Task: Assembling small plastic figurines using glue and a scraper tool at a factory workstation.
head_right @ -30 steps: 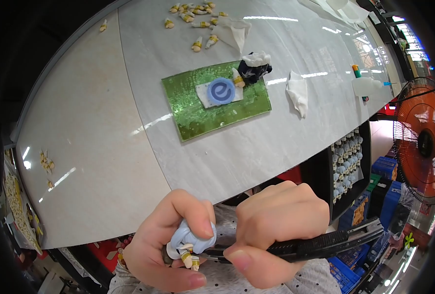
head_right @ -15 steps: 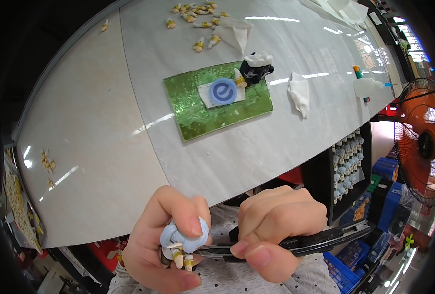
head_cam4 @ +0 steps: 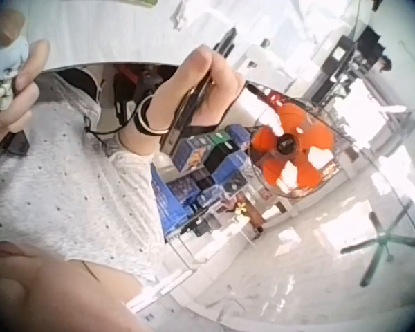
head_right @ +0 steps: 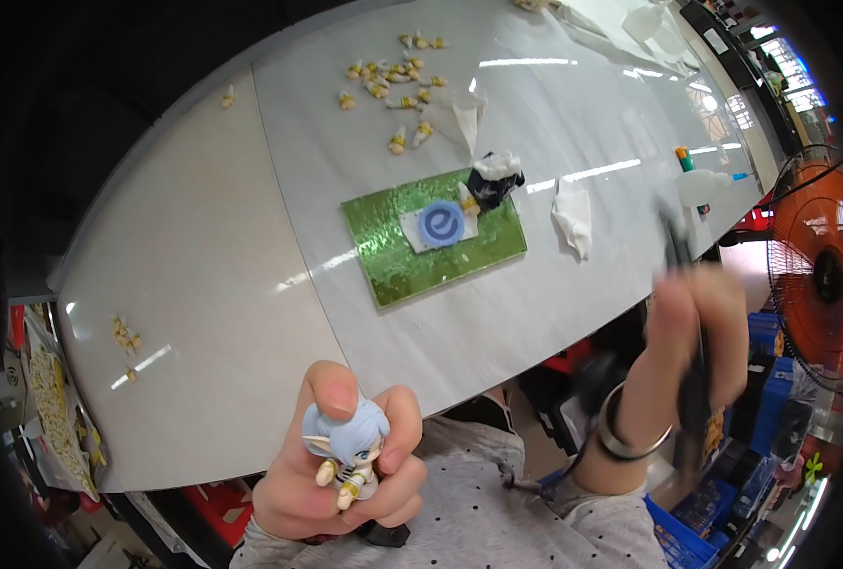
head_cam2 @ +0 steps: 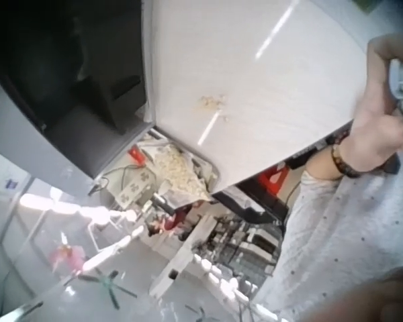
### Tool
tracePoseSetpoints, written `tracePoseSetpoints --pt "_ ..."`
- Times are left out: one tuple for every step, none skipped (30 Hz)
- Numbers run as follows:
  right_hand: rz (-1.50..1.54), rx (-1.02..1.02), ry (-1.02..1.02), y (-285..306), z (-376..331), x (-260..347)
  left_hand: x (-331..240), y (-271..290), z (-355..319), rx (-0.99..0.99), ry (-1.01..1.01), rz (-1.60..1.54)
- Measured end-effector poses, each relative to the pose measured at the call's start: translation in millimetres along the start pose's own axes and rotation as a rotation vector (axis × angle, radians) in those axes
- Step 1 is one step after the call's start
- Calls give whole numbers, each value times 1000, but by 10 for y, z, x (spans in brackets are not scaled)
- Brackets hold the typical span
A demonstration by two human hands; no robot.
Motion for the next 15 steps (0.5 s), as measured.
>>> tracePoseSetpoints --pt "-186 4 -72 -54 103 -109 -12 13 -19 -25 -12 32" --pt "-291 78 -189 -98 205 -254 -18 -5 -26 -16 -15 43" --pt "-380 179 -171 -112 291 -395 -39 -8 -32 -52 -45 158" --pt "-470 279 -153 -107 325 -533 -69 -12 -38 -89 -77 273" --pt "-514 359 -147 -104 324 -601 -77 -11 -37 -38 -113 350" --pt "-558 439 -142 -123 325 -652 -82 -29 -36 -28 -120 360" --pt "-510 444 -205 -121 335 -700 -103 -52 -25 -28 -140 360" --pt "-503 435 -198 -151 327 -695 -124 -61 -34 -34 -159 361" --pt "-514 404 -157 -171 318 -662 -125 -55 -38 -31 -165 374" --pt "-525 371 -117 -178 308 -622 -126 -44 -38 -17 -183 385" --pt "-563 372 -27 -137 315 -487 -123 -45 -23 4 -194 390" --pt "-550 279 2 -85 312 -316 -132 -83 -34 6 -206 407" --pt "-353 178 -112 -63 260 -135 -154 -121 -47 -2 -236 418" --pt "-60 156 -36 -110 142 15 -169 -152 -47 -8 -257 426" --pt "312 309 -164 -227 12 200 -154 -178 -46 -3 -259 445"
Point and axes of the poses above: each hand's wrist, its own z-axis towards the middle knuckle, its own y-axis out of the back of the hand, x = y × z, the point moved 6 cm from there along z, towards the middle knuckle, and after that the axes turned 14 degrees about z, right-handed, at the moved point
